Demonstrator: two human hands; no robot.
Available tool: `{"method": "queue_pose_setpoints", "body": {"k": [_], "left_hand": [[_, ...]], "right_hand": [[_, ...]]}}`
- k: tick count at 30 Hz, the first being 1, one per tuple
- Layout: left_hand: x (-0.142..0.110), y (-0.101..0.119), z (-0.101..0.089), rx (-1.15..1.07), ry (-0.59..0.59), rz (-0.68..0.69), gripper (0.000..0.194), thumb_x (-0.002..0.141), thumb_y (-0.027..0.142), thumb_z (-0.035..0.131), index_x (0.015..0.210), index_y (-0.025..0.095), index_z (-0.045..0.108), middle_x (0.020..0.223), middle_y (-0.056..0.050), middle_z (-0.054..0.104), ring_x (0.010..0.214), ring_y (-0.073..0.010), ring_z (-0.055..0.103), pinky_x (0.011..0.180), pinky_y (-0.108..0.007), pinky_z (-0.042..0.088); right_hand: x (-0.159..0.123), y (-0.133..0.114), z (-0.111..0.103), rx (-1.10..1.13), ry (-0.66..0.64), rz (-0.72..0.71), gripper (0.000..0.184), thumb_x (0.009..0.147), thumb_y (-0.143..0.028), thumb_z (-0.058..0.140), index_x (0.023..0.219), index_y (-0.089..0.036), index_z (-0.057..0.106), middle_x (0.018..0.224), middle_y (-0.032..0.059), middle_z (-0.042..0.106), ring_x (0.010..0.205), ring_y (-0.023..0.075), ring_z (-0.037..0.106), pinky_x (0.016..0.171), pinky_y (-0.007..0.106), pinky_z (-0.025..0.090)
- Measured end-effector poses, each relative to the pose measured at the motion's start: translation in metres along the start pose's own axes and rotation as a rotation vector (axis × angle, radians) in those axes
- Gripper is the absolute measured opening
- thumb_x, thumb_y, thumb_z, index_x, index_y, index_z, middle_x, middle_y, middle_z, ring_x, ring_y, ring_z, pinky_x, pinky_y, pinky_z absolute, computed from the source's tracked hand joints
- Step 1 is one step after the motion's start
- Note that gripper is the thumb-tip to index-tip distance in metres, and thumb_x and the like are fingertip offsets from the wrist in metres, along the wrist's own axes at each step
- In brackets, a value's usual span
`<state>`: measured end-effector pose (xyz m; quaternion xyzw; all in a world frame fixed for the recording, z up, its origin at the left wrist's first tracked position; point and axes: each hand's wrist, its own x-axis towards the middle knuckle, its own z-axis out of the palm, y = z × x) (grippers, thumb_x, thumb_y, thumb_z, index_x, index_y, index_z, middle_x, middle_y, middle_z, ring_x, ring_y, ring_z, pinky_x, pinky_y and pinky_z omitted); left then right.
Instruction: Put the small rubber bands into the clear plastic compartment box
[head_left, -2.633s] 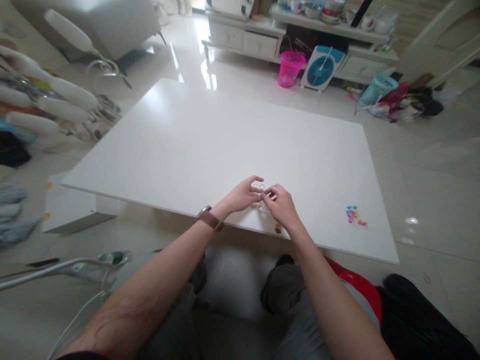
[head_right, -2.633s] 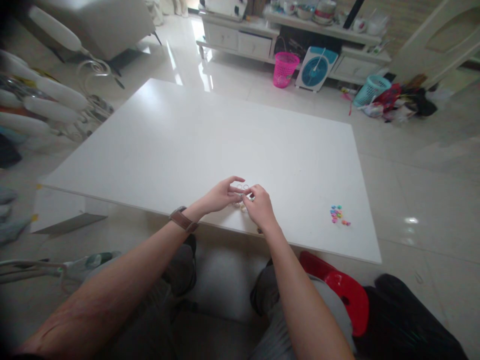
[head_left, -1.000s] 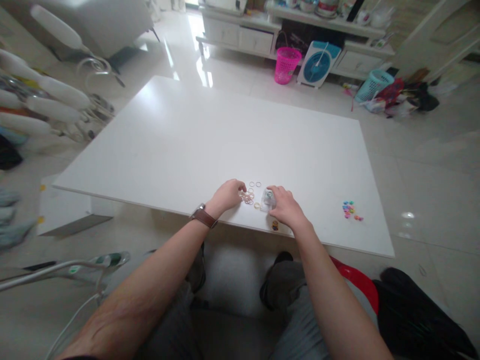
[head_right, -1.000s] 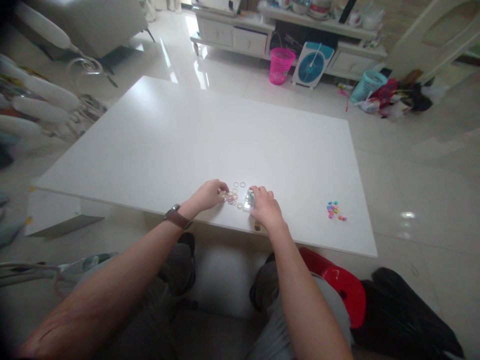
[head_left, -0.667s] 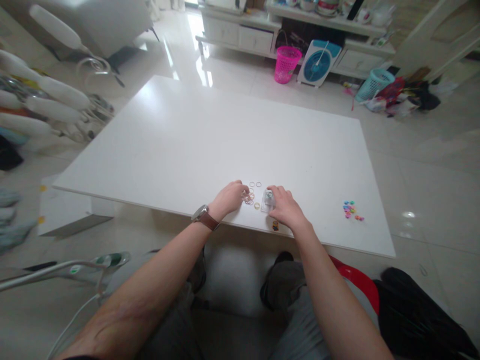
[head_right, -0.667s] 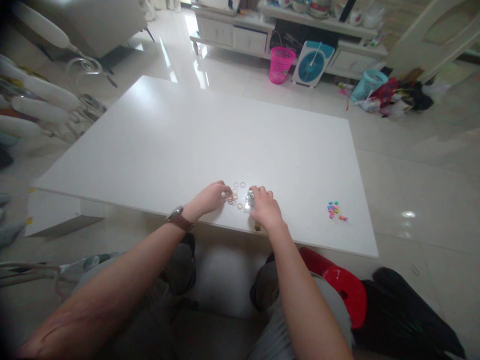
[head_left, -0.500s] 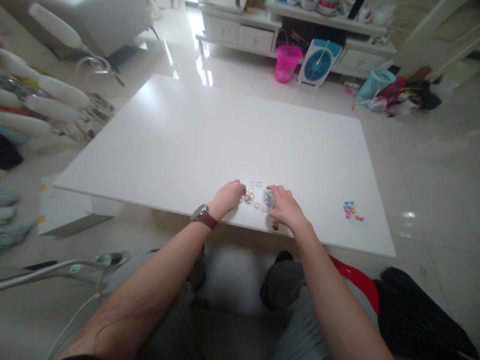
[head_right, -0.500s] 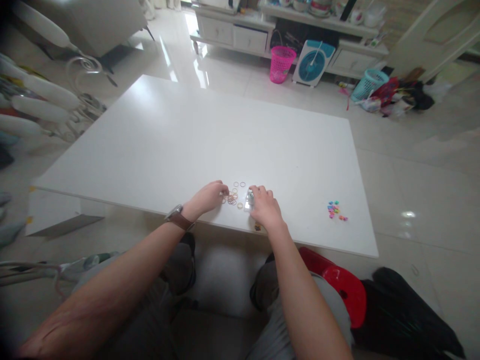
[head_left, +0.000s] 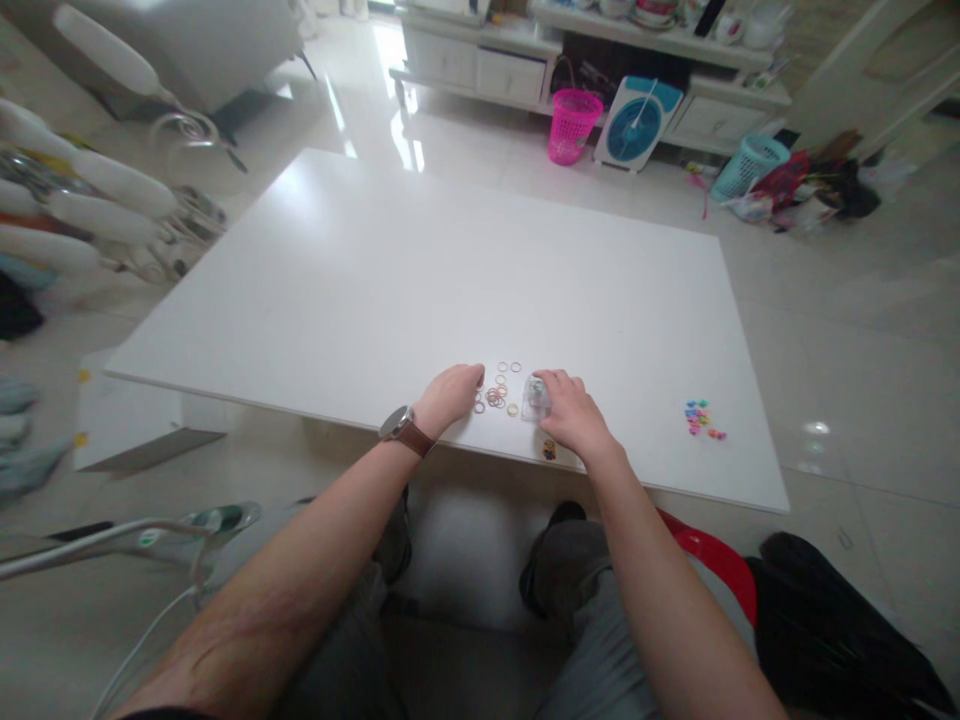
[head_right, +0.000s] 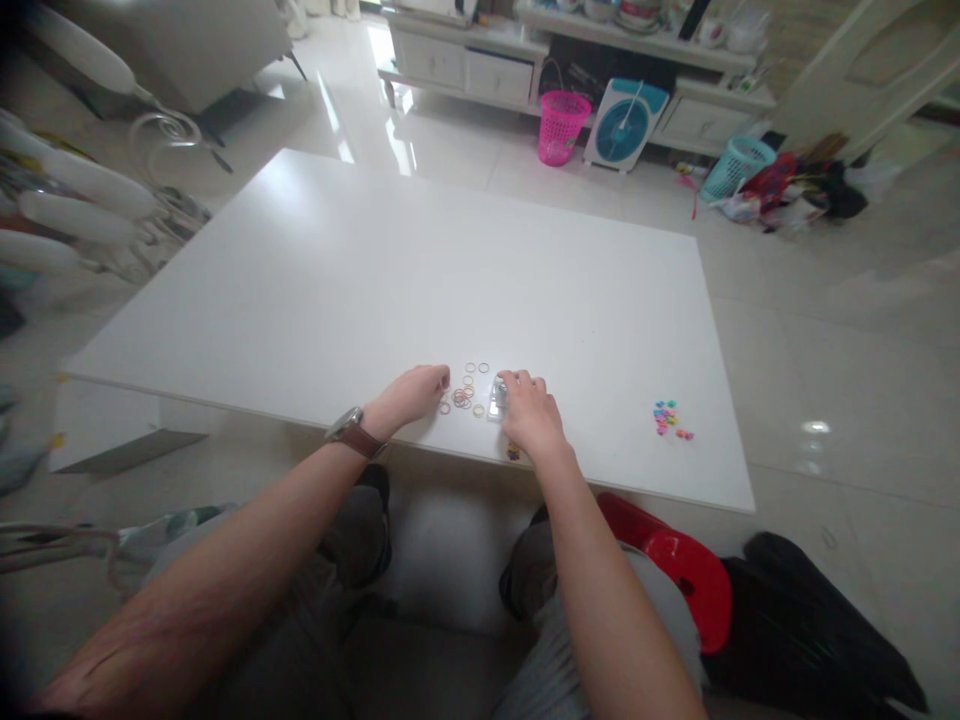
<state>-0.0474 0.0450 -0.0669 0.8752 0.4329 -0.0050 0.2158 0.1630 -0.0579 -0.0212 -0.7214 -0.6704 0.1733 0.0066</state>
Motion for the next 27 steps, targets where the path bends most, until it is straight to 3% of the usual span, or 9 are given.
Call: {"method": "queue_pose_setpoints", "body": {"k": [5, 8, 12, 19, 27], "left_hand": [[-0.001, 0.014, -0.007, -0.033, 0.004, 0.053, 0.026, 0.095, 0.012, 0.045, 0.11, 0.013, 0.067, 0.102, -0.014, 0.073, 0.095, -0.0241, 0.066, 0.085, -0.034, 0.048], [-0.004, 0.03, -0.006, -0.109, 0.01, 0.158, 0.023, 0.097, 0.015, 0.047, 0.101, 0.015, 0.07, 0.101, -0.011, 0.072, 0.093, -0.0226, 0.066, 0.085, -0.032, 0.049], [-0.006, 0.045, 0.004, -0.127, 0.046, 0.2, 0.025, 0.097, 0.013, 0.045, 0.093, 0.015, 0.07, 0.097, -0.011, 0.07, 0.09, -0.0216, 0.064, 0.084, -0.032, 0.049], [-0.004, 0.048, 0.023, -0.04, 0.082, 0.201, 0.023, 0.096, 0.015, 0.047, 0.095, 0.016, 0.07, 0.096, -0.011, 0.068, 0.086, -0.0224, 0.064, 0.079, -0.034, 0.049], [-0.011, 0.055, 0.01, 0.132, -0.006, 0.2, 0.017, 0.095, 0.019, 0.055, 0.094, 0.013, 0.071, 0.099, -0.015, 0.07, 0.095, -0.0264, 0.067, 0.083, -0.038, 0.048]], "right_hand": [[0.0, -0.003, -0.003, -0.001, -0.002, 0.017, 0.069, 0.079, -0.012, 0.061, 0.145, -0.024, 0.047, 0.142, 0.0101, 0.053, 0.121, 0.0341, 0.048, 0.096, 0.044, 0.05], [0.0, -0.003, -0.004, -0.003, 0.006, 0.028, 0.068, 0.08, -0.015, 0.064, 0.145, -0.025, 0.047, 0.142, 0.0105, 0.053, 0.122, 0.034, 0.048, 0.097, 0.044, 0.049], [0.001, -0.004, -0.004, -0.014, 0.003, 0.031, 0.066, 0.081, -0.018, 0.066, 0.144, -0.026, 0.048, 0.141, 0.0113, 0.054, 0.123, 0.0335, 0.049, 0.097, 0.043, 0.049], [0.002, -0.005, -0.003, -0.016, 0.006, 0.024, 0.064, 0.081, -0.019, 0.066, 0.143, -0.024, 0.05, 0.14, 0.0122, 0.055, 0.122, 0.0339, 0.049, 0.095, 0.042, 0.049], [0.001, -0.005, -0.002, -0.001, 0.019, 0.015, 0.064, 0.08, -0.018, 0.065, 0.142, -0.024, 0.051, 0.14, 0.0116, 0.055, 0.121, 0.0352, 0.049, 0.093, 0.045, 0.05]]}}
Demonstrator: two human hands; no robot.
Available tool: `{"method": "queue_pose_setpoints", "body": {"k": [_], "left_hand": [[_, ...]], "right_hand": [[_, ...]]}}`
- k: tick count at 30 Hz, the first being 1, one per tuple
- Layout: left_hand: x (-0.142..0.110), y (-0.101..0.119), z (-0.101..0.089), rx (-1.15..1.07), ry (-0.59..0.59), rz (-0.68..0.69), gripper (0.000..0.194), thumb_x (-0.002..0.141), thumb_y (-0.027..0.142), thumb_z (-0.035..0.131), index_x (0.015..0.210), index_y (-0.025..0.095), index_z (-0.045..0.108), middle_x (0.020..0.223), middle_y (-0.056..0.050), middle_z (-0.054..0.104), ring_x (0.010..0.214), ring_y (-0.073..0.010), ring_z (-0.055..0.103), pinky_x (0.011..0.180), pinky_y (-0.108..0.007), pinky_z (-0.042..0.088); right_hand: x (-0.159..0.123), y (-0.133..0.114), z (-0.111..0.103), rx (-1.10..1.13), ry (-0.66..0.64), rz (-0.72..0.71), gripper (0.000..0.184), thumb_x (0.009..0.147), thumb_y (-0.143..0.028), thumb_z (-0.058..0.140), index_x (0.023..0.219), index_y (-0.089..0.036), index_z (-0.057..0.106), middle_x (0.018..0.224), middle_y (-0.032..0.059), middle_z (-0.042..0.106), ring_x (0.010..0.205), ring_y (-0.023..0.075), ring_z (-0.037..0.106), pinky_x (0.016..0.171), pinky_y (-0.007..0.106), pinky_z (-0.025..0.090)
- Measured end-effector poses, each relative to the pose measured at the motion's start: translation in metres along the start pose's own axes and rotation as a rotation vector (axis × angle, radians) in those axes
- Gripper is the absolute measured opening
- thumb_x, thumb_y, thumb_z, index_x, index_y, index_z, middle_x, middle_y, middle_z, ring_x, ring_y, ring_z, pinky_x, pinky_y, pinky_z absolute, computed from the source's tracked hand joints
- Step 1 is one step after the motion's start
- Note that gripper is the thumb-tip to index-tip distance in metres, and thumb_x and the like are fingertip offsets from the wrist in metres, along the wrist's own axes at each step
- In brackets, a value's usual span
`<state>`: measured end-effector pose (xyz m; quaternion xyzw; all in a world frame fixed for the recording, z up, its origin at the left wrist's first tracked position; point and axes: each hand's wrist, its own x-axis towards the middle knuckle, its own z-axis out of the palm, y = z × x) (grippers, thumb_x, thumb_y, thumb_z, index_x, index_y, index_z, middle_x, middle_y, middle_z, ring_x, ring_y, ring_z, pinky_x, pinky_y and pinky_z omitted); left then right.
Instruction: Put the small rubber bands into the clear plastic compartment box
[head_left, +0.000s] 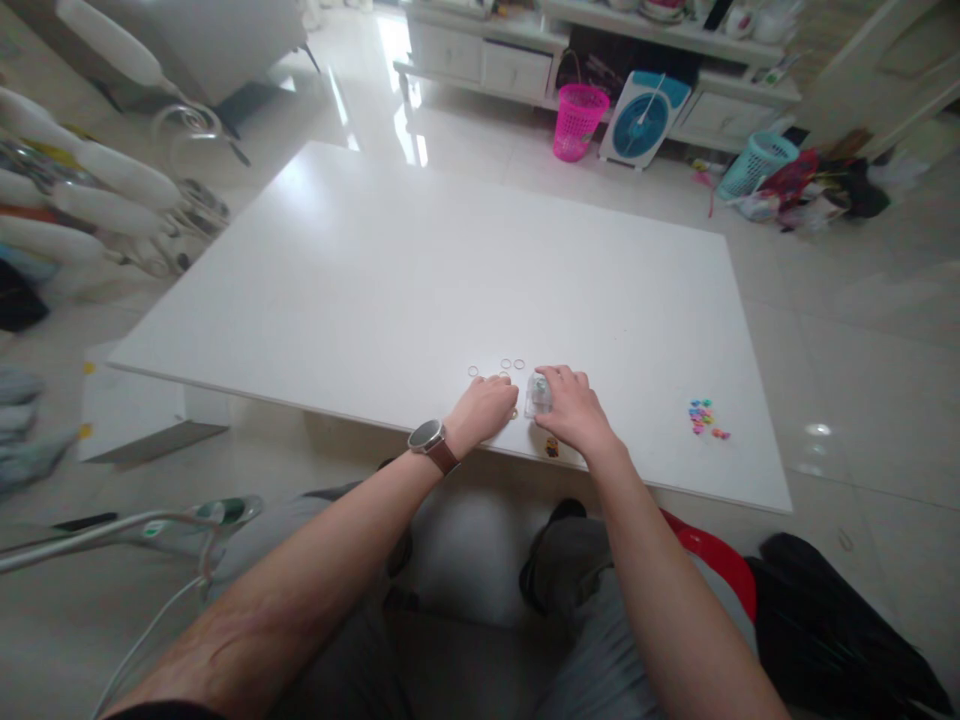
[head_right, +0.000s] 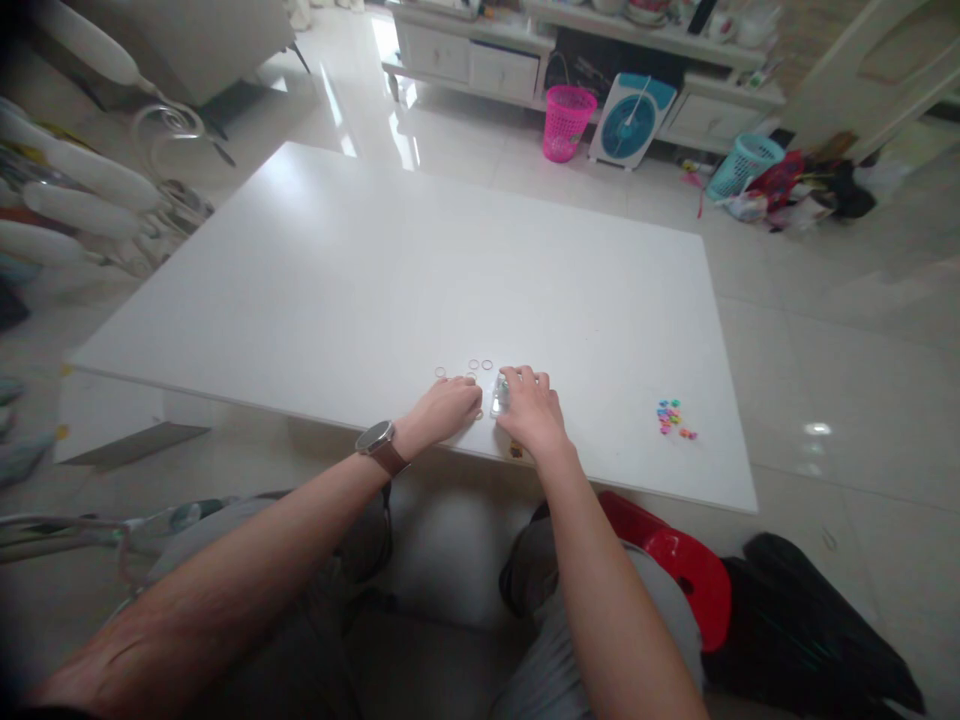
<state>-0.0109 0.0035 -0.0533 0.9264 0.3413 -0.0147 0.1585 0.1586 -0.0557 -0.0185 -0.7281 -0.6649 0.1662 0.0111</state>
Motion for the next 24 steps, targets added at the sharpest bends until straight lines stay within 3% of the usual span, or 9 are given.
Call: {"method": "queue_pose_setpoints", "body": {"k": [5, 9, 14, 17, 21, 24], "left_hand": [[-0.003, 0.003, -0.002, 0.078, -0.013, 0.029, 0.018, 0.096, 0.019, 0.055, 0.1, 0.008, 0.069, 0.104, -0.018, 0.07, 0.103, -0.0293, 0.067, 0.089, -0.041, 0.048], [-0.002, 0.001, -0.01, 0.021, -0.006, 0.001, 0.018, 0.097, 0.021, 0.053, 0.099, 0.01, 0.068, 0.105, -0.017, 0.07, 0.1, -0.0279, 0.068, 0.087, -0.039, 0.049], [0.004, -0.007, -0.027, -0.339, 0.124, -0.106, 0.013, 0.095, 0.018, 0.054, 0.095, 0.014, 0.066, 0.094, -0.01, 0.073, 0.084, -0.0205, 0.067, 0.078, -0.032, 0.048], [0.007, -0.008, -0.032, -0.575, 0.239, -0.122, 0.01, 0.093, 0.016, 0.056, 0.093, 0.016, 0.066, 0.085, -0.005, 0.072, 0.076, -0.0158, 0.064, 0.073, -0.027, 0.047], [0.008, -0.005, -0.034, -0.736, 0.354, -0.115, 0.008, 0.09, 0.018, 0.061, 0.087, 0.017, 0.068, 0.079, -0.002, 0.072, 0.072, -0.0134, 0.062, 0.07, -0.025, 0.046], [0.008, -0.004, -0.035, -0.812, 0.386, -0.109, 0.009, 0.089, 0.022, 0.063, 0.086, 0.017, 0.07, 0.076, -0.002, 0.072, 0.071, -0.0136, 0.062, 0.068, -0.025, 0.046]], "right_hand": [[-0.001, 0.001, 0.002, 0.001, 0.022, -0.007, 0.064, 0.078, -0.019, 0.068, 0.14, -0.026, 0.052, 0.138, 0.0122, 0.056, 0.121, 0.0357, 0.05, 0.092, 0.048, 0.051], [-0.001, 0.001, 0.002, 0.068, 0.069, -0.026, 0.066, 0.074, -0.023, 0.074, 0.138, -0.027, 0.055, 0.138, 0.0116, 0.057, 0.124, 0.037, 0.048, 0.096, 0.052, 0.049], [0.003, -0.005, -0.006, 0.317, 0.183, -0.102, 0.058, 0.071, -0.028, 0.078, 0.127, -0.026, 0.063, 0.132, 0.0097, 0.063, 0.123, 0.0347, 0.052, 0.099, 0.053, 0.048], [0.006, -0.008, -0.011, 0.595, 0.235, -0.126, 0.04, 0.076, -0.028, 0.072, 0.114, -0.023, 0.066, 0.117, 0.0081, 0.07, 0.104, 0.0258, 0.064, 0.093, 0.044, 0.052], [0.007, -0.011, -0.014, 0.881, 0.251, -0.061, 0.021, 0.084, -0.036, 0.065, 0.099, -0.02, 0.069, 0.09, 0.004, 0.074, 0.082, 0.0182, 0.068, 0.08, 0.033, 0.055], [0.008, -0.012, -0.012, 0.934, 0.268, -0.044, 0.02, 0.083, -0.038, 0.068, 0.091, -0.02, 0.071, 0.088, 0.0042, 0.075, 0.08, 0.0179, 0.069, 0.078, 0.031, 0.055]]}}
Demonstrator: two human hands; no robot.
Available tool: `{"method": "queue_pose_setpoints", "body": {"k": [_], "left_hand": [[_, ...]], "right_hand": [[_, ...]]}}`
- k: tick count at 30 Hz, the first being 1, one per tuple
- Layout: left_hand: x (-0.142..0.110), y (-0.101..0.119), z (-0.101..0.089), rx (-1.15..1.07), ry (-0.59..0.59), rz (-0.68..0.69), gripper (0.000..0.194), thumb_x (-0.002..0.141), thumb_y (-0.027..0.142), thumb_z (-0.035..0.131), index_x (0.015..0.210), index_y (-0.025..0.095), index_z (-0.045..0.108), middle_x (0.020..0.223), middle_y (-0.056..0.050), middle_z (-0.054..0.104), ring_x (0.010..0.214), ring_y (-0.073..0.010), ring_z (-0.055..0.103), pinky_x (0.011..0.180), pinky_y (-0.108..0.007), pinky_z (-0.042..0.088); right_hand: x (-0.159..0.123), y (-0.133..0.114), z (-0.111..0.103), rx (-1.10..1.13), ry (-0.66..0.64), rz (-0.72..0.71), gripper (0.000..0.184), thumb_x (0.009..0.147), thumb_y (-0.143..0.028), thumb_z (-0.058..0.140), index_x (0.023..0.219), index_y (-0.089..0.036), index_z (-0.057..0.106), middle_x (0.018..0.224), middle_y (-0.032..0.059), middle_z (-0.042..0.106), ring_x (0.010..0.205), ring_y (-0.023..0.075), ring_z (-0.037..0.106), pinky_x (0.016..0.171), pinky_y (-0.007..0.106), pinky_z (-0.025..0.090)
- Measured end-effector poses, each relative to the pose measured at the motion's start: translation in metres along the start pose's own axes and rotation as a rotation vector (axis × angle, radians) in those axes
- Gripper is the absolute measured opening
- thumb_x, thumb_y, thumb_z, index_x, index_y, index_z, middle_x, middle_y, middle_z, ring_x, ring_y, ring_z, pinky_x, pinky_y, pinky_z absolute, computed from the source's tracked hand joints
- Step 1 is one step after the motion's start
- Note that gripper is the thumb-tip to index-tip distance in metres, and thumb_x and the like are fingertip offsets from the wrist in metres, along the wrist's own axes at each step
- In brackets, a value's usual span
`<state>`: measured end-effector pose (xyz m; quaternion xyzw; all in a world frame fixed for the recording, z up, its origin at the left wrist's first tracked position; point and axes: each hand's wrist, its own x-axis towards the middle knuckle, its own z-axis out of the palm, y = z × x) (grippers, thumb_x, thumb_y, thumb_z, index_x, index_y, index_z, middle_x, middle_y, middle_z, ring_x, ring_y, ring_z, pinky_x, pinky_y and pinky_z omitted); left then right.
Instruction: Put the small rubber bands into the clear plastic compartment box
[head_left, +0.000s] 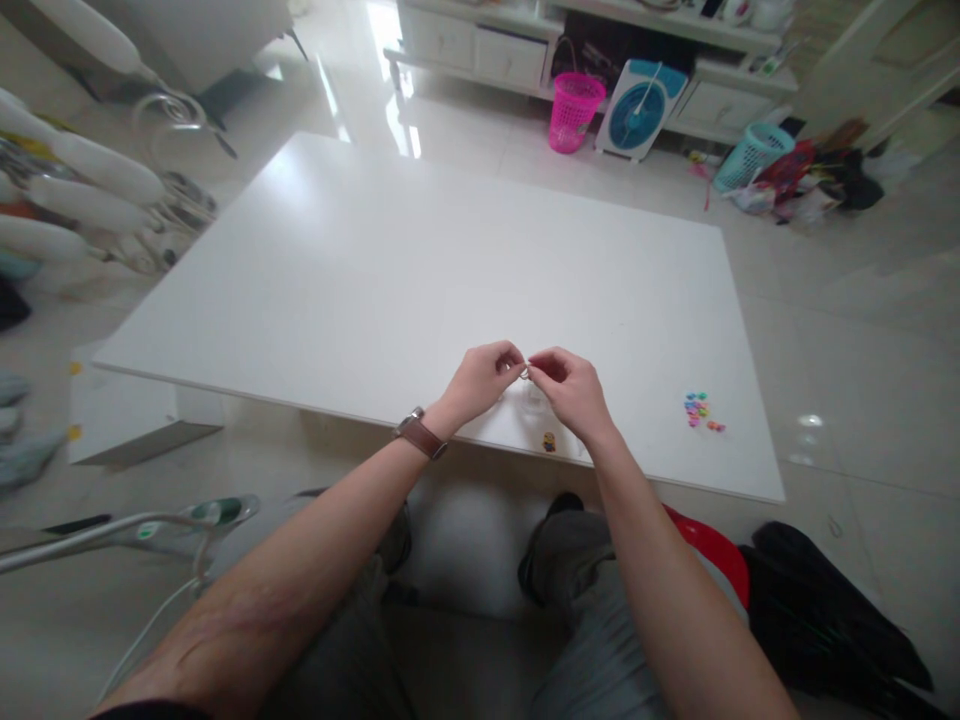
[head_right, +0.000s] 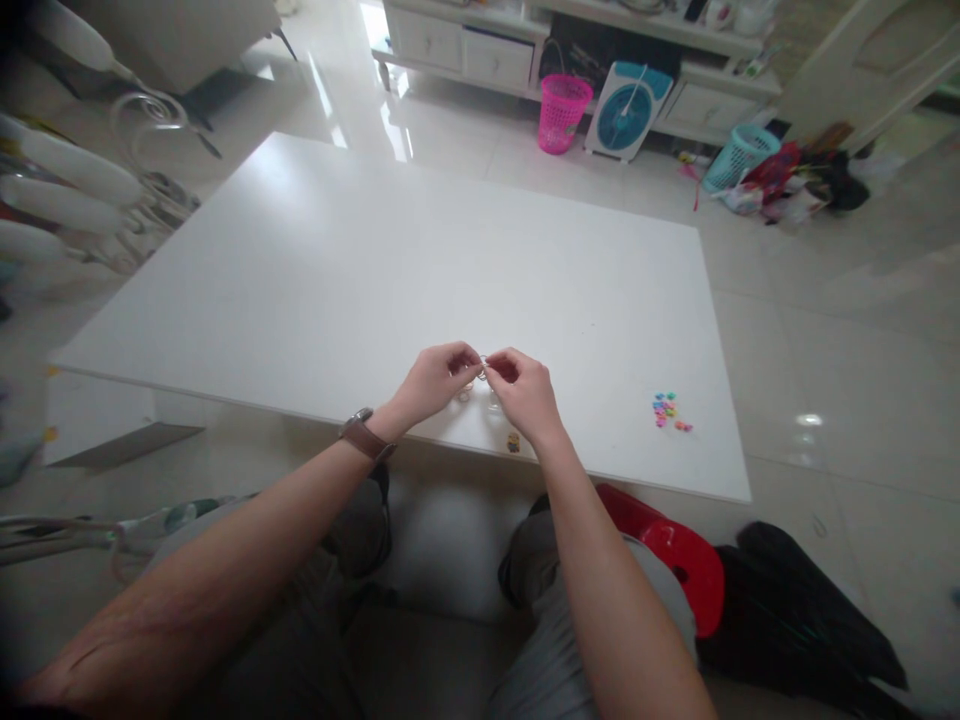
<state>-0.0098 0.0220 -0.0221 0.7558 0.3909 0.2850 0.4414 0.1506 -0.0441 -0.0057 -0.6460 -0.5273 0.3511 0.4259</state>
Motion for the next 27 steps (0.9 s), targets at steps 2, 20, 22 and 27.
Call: {"method": "queue_pose_setpoints", "body": {"k": [2, 20, 22, 27], "left_hand": [[0.0, 0.001, 0.0, -0.041, 0.014, 0.002, 0.009, 0.088, 0.024, 0.065, 0.086, 0.017, 0.071, 0.076, -0.002, 0.072, 0.071, -0.0138, 0.062, 0.068, -0.026, 0.047], [0.0, 0.002, 0.0, -0.238, 0.072, -0.059, 0.005, 0.081, 0.022, 0.072, 0.08, 0.017, 0.073, 0.075, -0.004, 0.076, 0.069, -0.015, 0.07, 0.067, -0.026, 0.054], [-0.001, 0.002, 0.001, -0.254, 0.057, -0.061, 0.007, 0.082, 0.023, 0.072, 0.082, 0.016, 0.074, 0.076, -0.005, 0.076, 0.07, -0.0154, 0.071, 0.067, -0.027, 0.055], [0.002, -0.001, 0.0, -0.338, 0.074, -0.094, 0.011, 0.086, 0.027, 0.07, 0.088, 0.016, 0.07, 0.082, -0.006, 0.076, 0.074, -0.0156, 0.074, 0.07, -0.026, 0.058]], "right_hand": [[0.0, 0.002, 0.001, 0.021, 0.016, 0.007, 0.02, 0.082, -0.038, 0.07, 0.09, -0.019, 0.072, 0.087, 0.0044, 0.076, 0.08, 0.018, 0.07, 0.077, 0.031, 0.055], [0.0, 0.003, 0.005, 0.077, 0.067, 0.044, 0.021, 0.078, -0.039, 0.075, 0.084, -0.018, 0.075, 0.081, 0.0053, 0.077, 0.074, 0.0189, 0.071, 0.073, 0.031, 0.055], [0.001, 0.004, 0.004, 0.06, 0.086, 0.037, 0.019, 0.079, -0.037, 0.074, 0.083, -0.018, 0.076, 0.08, 0.0052, 0.077, 0.074, 0.019, 0.071, 0.071, 0.031, 0.055], [0.006, 0.006, -0.01, -0.021, 0.279, 0.035, 0.019, 0.078, -0.037, 0.074, 0.081, -0.018, 0.072, 0.079, 0.0048, 0.075, 0.07, 0.0178, 0.067, 0.07, 0.031, 0.055]]}}
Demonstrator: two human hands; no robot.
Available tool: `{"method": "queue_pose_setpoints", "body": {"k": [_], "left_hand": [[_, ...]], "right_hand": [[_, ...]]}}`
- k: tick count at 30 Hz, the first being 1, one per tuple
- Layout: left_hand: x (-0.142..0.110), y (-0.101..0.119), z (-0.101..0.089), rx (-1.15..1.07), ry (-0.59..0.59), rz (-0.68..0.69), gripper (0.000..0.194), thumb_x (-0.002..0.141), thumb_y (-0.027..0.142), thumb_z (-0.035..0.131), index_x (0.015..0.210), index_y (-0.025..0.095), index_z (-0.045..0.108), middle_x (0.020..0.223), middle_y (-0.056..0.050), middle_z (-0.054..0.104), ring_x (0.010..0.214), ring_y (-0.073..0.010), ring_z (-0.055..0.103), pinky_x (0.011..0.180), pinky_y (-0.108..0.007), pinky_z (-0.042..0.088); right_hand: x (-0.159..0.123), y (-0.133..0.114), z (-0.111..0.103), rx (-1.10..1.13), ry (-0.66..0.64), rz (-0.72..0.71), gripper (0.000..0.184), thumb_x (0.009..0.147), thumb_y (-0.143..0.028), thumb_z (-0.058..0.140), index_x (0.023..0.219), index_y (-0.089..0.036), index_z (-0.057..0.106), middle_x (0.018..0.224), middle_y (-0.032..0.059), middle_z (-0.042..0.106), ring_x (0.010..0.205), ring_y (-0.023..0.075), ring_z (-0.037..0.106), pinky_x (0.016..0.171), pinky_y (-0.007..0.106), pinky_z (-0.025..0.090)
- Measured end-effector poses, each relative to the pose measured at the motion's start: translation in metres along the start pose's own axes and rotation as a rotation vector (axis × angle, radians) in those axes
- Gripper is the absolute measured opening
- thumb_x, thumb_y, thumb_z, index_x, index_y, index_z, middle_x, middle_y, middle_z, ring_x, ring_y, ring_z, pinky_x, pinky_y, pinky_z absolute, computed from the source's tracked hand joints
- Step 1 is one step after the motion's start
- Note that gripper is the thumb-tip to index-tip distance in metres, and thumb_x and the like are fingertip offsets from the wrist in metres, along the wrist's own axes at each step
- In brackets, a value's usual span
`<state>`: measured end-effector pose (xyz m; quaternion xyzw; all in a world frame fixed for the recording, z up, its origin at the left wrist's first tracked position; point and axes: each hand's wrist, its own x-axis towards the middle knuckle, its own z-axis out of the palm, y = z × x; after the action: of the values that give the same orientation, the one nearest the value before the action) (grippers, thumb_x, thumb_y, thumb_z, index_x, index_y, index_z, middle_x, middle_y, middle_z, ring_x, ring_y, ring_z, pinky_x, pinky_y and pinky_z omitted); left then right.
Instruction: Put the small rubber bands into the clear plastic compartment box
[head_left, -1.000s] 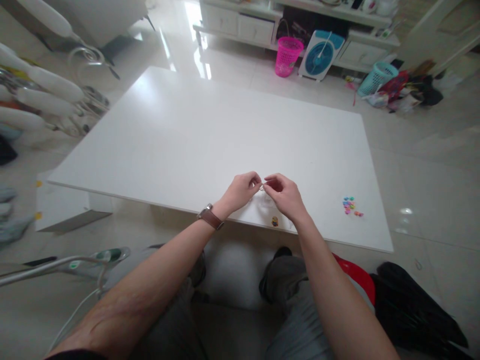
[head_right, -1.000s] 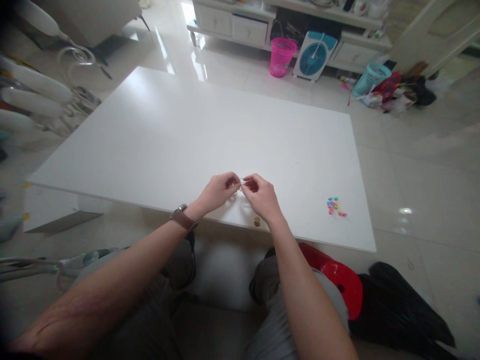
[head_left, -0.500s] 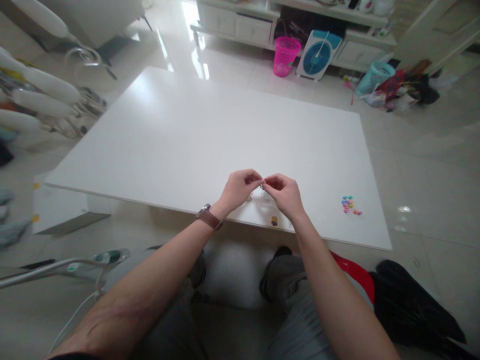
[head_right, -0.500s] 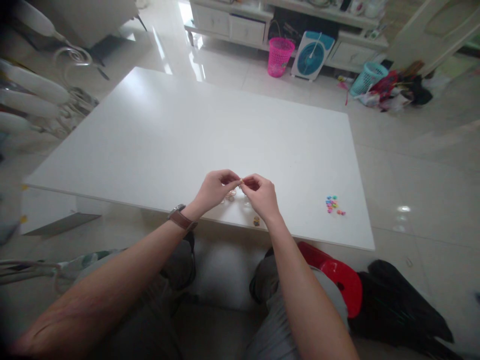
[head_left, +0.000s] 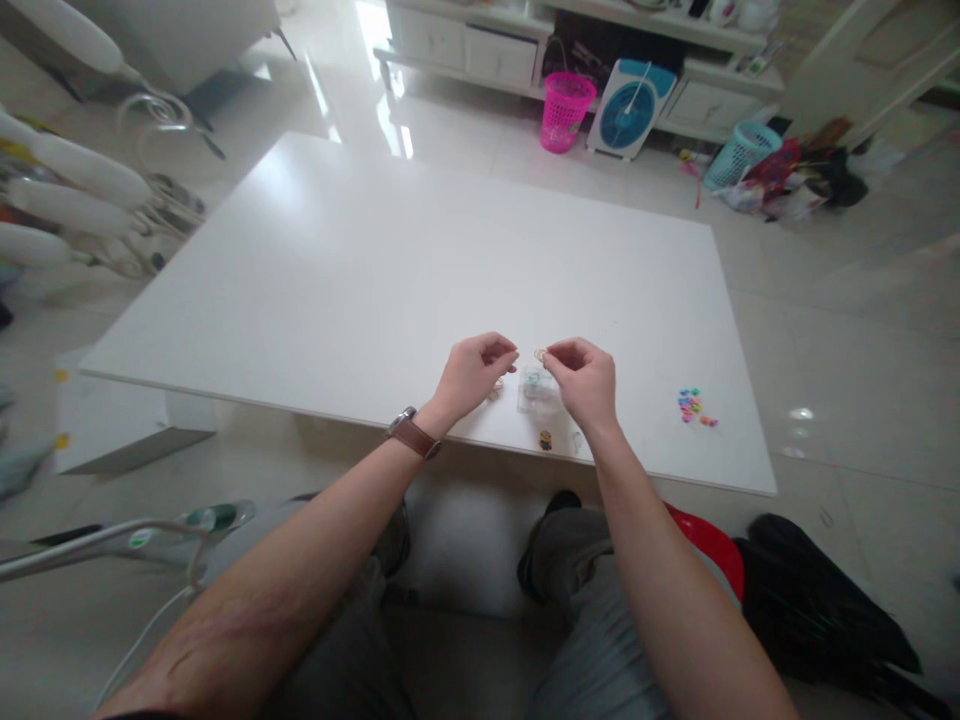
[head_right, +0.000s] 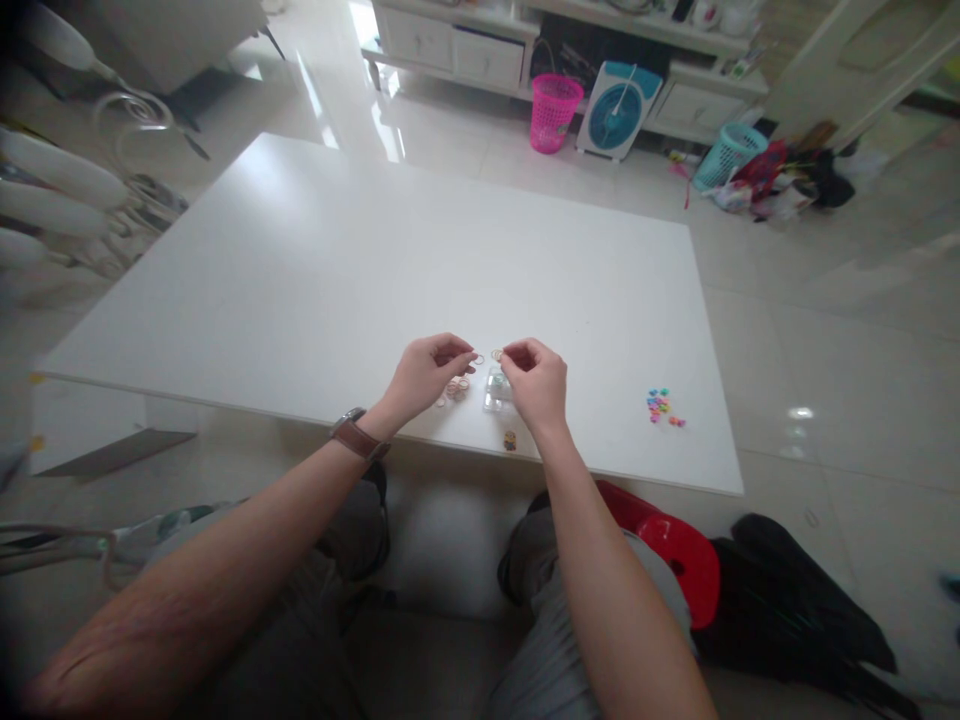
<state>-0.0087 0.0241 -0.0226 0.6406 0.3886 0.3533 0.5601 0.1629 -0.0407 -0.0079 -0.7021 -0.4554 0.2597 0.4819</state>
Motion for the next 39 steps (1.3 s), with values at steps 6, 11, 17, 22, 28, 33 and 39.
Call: {"method": "queue_pose_setpoints", "body": {"k": [6, 11, 17, 22, 28, 33, 39], "left_hand": [[0.007, -0.005, -0.009, 0.053, 0.074, -0.011, 0.009, 0.085, 0.024, 0.067, 0.089, 0.016, 0.066, 0.086, -0.004, 0.073, 0.069, -0.0134, 0.074, 0.057, -0.02, 0.052], [0.009, -0.006, -0.013, 0.077, 0.099, -0.01, 0.007, 0.085, 0.02, 0.064, 0.091, 0.016, 0.066, 0.088, -0.003, 0.072, 0.066, -0.0109, 0.071, 0.056, -0.02, 0.051], [0.011, -0.001, -0.018, 0.106, 0.12, -0.02, 0.008, 0.084, 0.018, 0.062, 0.091, 0.017, 0.065, 0.088, -0.003, 0.072, 0.065, -0.0098, 0.068, 0.056, -0.021, 0.05], [0.015, 0.002, -0.034, 0.163, 0.151, -0.026, 0.01, 0.083, 0.018, 0.061, 0.091, 0.018, 0.067, 0.088, -0.004, 0.073, 0.066, -0.0116, 0.068, 0.058, -0.024, 0.051], [0.01, -0.011, -0.049, 0.593, -0.032, -0.067, 0.014, 0.075, 0.011, 0.063, 0.082, 0.019, 0.073, 0.08, -0.005, 0.074, 0.073, -0.0172, 0.066, 0.073, -0.031, 0.052], [0.002, -0.02, -0.045, 0.838, -0.193, -0.126, 0.021, 0.079, 0.013, 0.062, 0.09, 0.021, 0.078, 0.092, -0.009, 0.077, 0.084, -0.0223, 0.069, 0.08, -0.035, 0.053], [-0.001, -0.021, -0.04, 0.96, -0.259, -0.154, 0.033, 0.08, 0.008, 0.055, 0.101, 0.021, 0.077, 0.103, -0.009, 0.077, 0.096, -0.0237, 0.069, 0.084, -0.034, 0.052]], "right_hand": [[0.005, 0.006, -0.015, -0.162, 0.046, -0.007, 0.011, 0.079, -0.03, 0.069, 0.079, -0.019, 0.071, 0.078, 0.0047, 0.075, 0.07, 0.0175, 0.066, 0.07, 0.031, 0.053], [0.002, 0.011, -0.01, -0.399, -0.069, -0.018, 0.008, 0.081, -0.024, 0.065, 0.08, -0.021, 0.073, 0.079, 0.0024, 0.075, 0.073, 0.0178, 0.067, 0.076, 0.032, 0.051], [0.001, 0.012, -0.004, -0.498, -0.133, -0.026, 0.01, 0.082, -0.023, 0.064, 0.084, -0.023, 0.074, 0.081, 0.0015, 0.076, 0.074, 0.0178, 0.067, 0.078, 0.032, 0.051], [0.0, 0.012, -0.005, -0.522, -0.2, -0.03, 0.01, 0.081, -0.021, 0.064, 0.081, -0.024, 0.074, 0.081, 0.0012, 0.076, 0.076, 0.0183, 0.068, 0.078, 0.032, 0.051], [0.001, 0.012, -0.005, -0.538, -0.193, -0.026, 0.012, 0.08, -0.021, 0.063, 0.082, -0.024, 0.075, 0.081, 0.0017, 0.076, 0.078, 0.0189, 0.069, 0.08, 0.033, 0.051], [0.002, 0.012, -0.009, -0.555, -0.166, -0.017, 0.012, 0.08, -0.02, 0.063, 0.081, -0.024, 0.074, 0.081, 0.0013, 0.076, 0.076, 0.0185, 0.068, 0.079, 0.032, 0.051], [-0.002, 0.014, -0.009, -0.558, -0.314, -0.049, 0.013, 0.079, -0.016, 0.064, 0.084, -0.022, 0.075, 0.083, 0.0022, 0.076, 0.078, 0.0171, 0.067, 0.075, 0.028, 0.048]]}}
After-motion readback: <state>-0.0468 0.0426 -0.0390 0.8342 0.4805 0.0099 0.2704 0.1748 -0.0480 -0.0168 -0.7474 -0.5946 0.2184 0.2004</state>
